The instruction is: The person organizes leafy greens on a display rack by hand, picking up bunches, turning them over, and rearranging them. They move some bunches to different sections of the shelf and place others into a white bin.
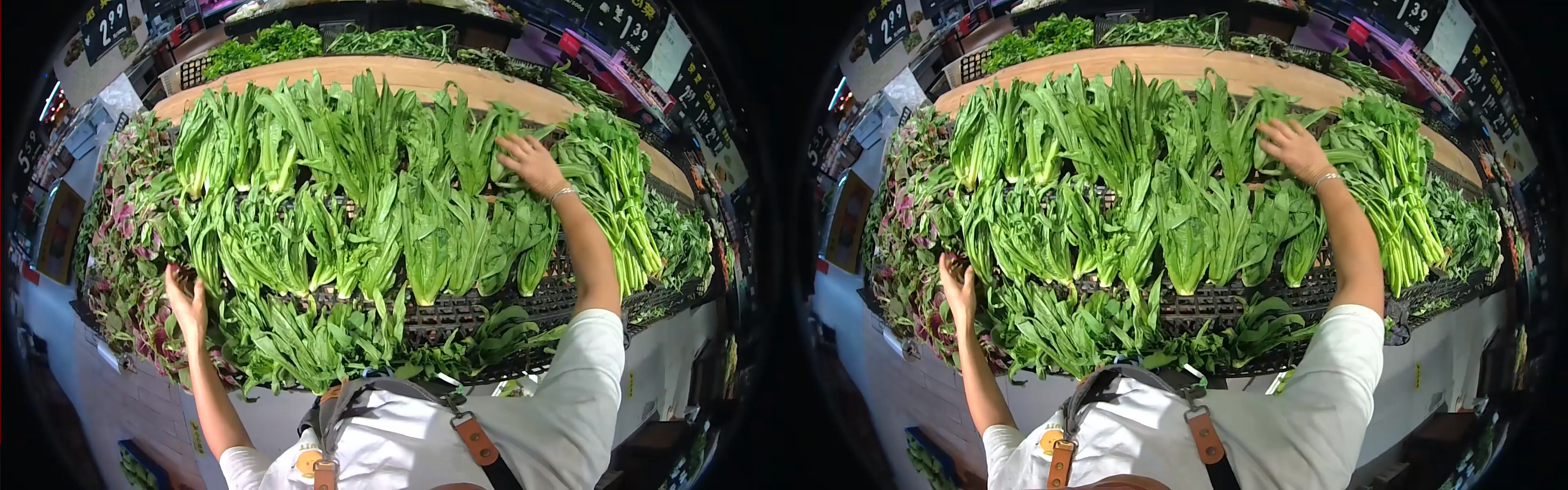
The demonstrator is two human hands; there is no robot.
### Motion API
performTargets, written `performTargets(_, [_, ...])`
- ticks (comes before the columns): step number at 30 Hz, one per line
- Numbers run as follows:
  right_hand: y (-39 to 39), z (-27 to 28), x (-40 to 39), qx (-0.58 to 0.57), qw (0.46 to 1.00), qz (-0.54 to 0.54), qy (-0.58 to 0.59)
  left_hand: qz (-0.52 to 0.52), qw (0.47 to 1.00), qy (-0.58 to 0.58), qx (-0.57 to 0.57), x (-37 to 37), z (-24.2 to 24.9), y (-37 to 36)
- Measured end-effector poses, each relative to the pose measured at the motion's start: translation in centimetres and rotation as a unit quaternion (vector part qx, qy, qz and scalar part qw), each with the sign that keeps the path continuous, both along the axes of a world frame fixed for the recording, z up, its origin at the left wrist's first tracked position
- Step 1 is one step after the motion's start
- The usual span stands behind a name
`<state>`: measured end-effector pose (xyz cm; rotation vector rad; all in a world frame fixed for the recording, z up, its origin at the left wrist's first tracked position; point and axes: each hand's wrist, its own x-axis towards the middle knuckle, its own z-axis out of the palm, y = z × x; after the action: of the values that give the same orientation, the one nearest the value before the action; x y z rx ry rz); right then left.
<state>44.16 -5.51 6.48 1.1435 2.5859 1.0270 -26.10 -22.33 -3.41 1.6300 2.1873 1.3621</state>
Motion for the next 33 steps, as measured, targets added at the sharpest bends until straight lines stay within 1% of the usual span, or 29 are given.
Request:
performTargets(2, [0.2,-2.9,0.1,-0.018,0.999,-0.008,0.049,0.043,0.998,-0.049,-0.011,3.1,3.6,-2.9])
performTargets(3, [1.3,-4.4,1.6,-0.025,0.994,0.038,0.099,0.035,0.998,-0.041,0.021,3.2,3.8,-4.0])
performTargets(4, [1.3,-4.9,1.8,-0.046,0.994,-0.003,0.104,0.022,0.998,-0.031,0.046,3.3,3.9,-5.3])
performTargets(6, [0.6,-3.8,1.3,-0.056,0.988,0.002,0.141,-0.004,0.996,-0.06,0.067,4.6,5.1,-7.7])
performTargets(7, [0.3,-2.8,1.0,-0.061,0.987,0.021,0.15,0.0,0.996,-0.062,0.064,4.9,5.5,-8.9])
performTargets(8, [-0.4,-1.5,0.2,-0.048,0.98,0.075,0.178,0.003,0.996,-0.065,0.064,5.2,5.6,-10.1])
performTargets(9, [-2.8,0.5,-2.0,-0.043,0.965,0.048,0.255,0.004,0.995,-0.069,0.067,4.9,5.2,-11.2])
performTargets(10, [-3.8,1.3,-2.4,-0.012,0.96,0.056,0.275,-0.013,0.994,-0.063,0.082,4.2,4.6,-12.3])
performTargets(12, [-8.3,4.0,-4.6,0.012,0.943,0.052,0.33,-0.014,0.995,-0.067,0.072,6.0,5.6,-14.1])
performTargets(14, [-13.6,5.5,-5.8,0.008,0.937,0.059,0.343,-0.024,0.993,-0.079,0.082,6.5,5.7,-14.7])
performTargets(15, [-16.0,5.7,-6.0,0.006,0.935,0.062,0.349,-0.036,0.992,-0.08,0.088,6.7,5.6,-14.8])
performTargets(16, [-18.0,5.2,-5.3,0.012,0.94,0.031,0.339,-0.049,0.991,-0.082,0.093,7.0,5.5,-14.8])
performTargets(18, [-23.1,4.6,-5.4,-0.009,0.923,-0.006,0.386,-0.054,0.986,-0.114,0.109,9.1,5.5,-14.0])
performTargets(20, [-28.1,2.6,-4.5,-0.042,0.88,-0.087,0.465,-0.108,0.981,-0.105,0.12,11.2,5.0,-13.4])
performTargets(21, [-30.3,1.6,-4.0,-0.041,0.87,-0.091,0.482,-0.135,0.98,-0.09,0.118,12.4,4.7,-13.3])
performTargets(22, [-32.6,0.4,-3.6,-0.042,0.86,-0.093,0.5,-0.146,0.976,-0.101,0.122,13.8,4.2,-13.4])
performTargets(24, [-36.9,-2.4,-2.7,-0.179,0.76,-0.236,0.578,-0.162,0.974,-0.105,0.119,16.1,3.3,-14.7])
performTargets(26, [-39.1,-6.2,-2.1,-0.243,0.74,-0.27,0.566,-0.136,0.979,-0.094,0.12,18.7,2.8,-16.6])
performTargets(27, [-39.5,-7.6,-2.0,-0.257,0.759,-0.278,0.529,-0.134,0.977,-0.093,0.136,20.1,2.7,-17.6])
performTargets(28, [-39.6,-9.0,-1.7,-0.269,0.778,-0.282,0.492,-0.112,0.979,-0.109,0.129,20.6,1.7,-18.8])
performTargets(29, [-39.6,-11.4,-0.7,-0.27,0.791,-0.234,0.496,-0.101,0.981,-0.115,0.121,21.6,0.9,-20.2])
performTargets(30, [-39.2,-12.7,-0.2,-0.273,0.814,-0.233,0.456,-0.091,0.982,-0.121,0.113,23.0,0.2,-21.5])
performTargets(32, [-38.1,-15.1,0.5,-0.248,0.836,-0.238,0.427,-0.052,0.98,-0.193,0.008,26.7,-1.7,-24.6])
performTargets(33, [-37.4,-16.4,0.7,-0.277,0.804,-0.244,0.466,-0.073,0.991,-0.104,-0.038,28.4,-3.7,-26.0])
